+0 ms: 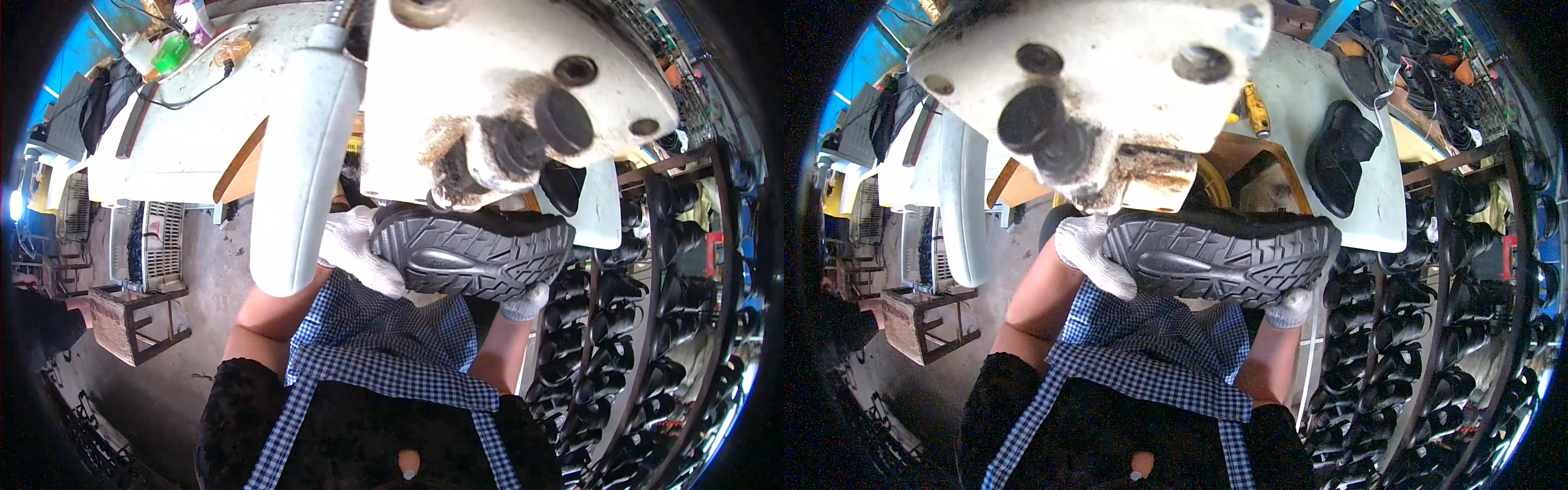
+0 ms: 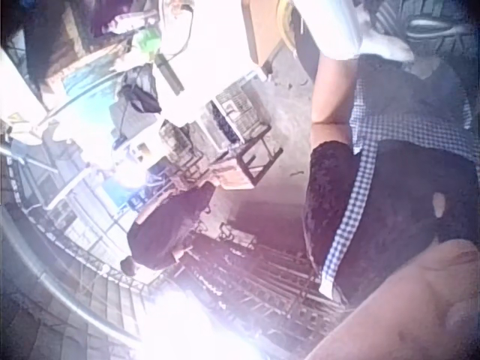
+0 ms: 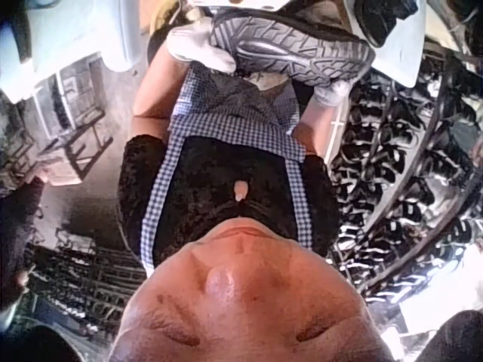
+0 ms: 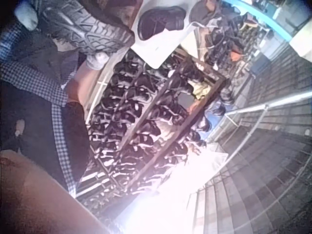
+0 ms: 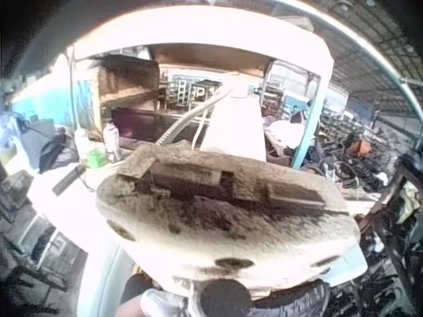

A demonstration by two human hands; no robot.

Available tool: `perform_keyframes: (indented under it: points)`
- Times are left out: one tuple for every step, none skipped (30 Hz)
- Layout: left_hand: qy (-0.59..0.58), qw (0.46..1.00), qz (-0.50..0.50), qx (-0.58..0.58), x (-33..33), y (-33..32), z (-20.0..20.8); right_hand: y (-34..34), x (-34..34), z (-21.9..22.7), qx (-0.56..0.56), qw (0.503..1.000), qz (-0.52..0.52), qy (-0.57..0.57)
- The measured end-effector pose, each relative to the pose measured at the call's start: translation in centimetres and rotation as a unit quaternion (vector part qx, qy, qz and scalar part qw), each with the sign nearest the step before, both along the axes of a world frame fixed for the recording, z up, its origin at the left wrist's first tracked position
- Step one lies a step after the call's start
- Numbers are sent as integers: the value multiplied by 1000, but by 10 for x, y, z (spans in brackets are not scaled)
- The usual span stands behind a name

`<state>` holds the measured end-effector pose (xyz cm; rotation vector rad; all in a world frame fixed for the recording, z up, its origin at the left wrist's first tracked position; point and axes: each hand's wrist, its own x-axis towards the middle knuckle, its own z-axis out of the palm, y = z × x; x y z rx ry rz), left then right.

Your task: Assembling shoe components and stitching soles using an industrial machine.

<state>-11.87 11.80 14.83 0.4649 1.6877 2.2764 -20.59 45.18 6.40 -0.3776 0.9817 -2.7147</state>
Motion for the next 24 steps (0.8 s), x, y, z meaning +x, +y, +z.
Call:
perform_keyframes:
  points:
    - [35,999,-10,-17,1,-5,-7,6,2,-1,25,1000,-11,6]
    - [35,999,-9,-15,3,-8,-9,19,5,-7,64,997,-49,5]
    - [31,999,-15,23,5,-10,-10,26,3,-16,65,997,-48,6]
    - [26,997,-23,62,7,-10,-13,23,5,-11,77,996,-30,15]
    - [6,996,-25,90,8,-11,-14,20,2,-6,88,996,-12,25]
    - [122,991,11,59,14,-14,-13,14,11,-3,100,994,6,34]
    - [124,990,7,62,13,-14,-20,12,8,3,111,993,21,45]
    - [101,990,29,91,33,-24,-27,10,8,9,121,990,38,54]
    - [77,988,52,120,34,-24,-37,4,5,14,130,988,54,63]
    - [60,983,87,151,-29,-30,-33,-9,5,20,141,983,84,78]
    - [34,978,102,178,-38,-31,-40,-23,0,22,149,981,93,85]
    - [8,972,112,206,-21,-39,-51,-29,8,25,159,978,99,92]
    - [-17,964,133,231,-15,-42,-58,-38,17,28,167,974,114,100]
    - [-41,953,161,254,-4,-44,-64,-46,25,30,172,970,136,108]
    - [-65,940,188,277,-2,-50,-70,-54,30,33,177,964,158,117]
    - [-94,927,203,301,42,-51,-81,-55,34,38,186,961,167,121]
    - [-115,910,232,323,52,-58,-87,-69,40,43,176,961,185,108]
    - [-137,893,255,346,58,-69,-93,-86,46,50,167,961,198,94]
    - [-158,873,280,367,69,-85,-101,-108,46,68,140,957,222,125]
    - [-181,853,297,388,91,-99,-111,-113,46,68,140,958,217,124]
    - [-200,830,319,411,94,-113,-116,-118,47,67,186,939,244,153]
    - [-219,806,340,433,93,-113,-114,-122,48,67,231,918,268,182]
    - [-223,806,339,431,98,-115,-109,-127,50,67,230,917,267,184]
    - [-220,807,338,430,98,-116,-104,-132,53,67,227,925,258,161]
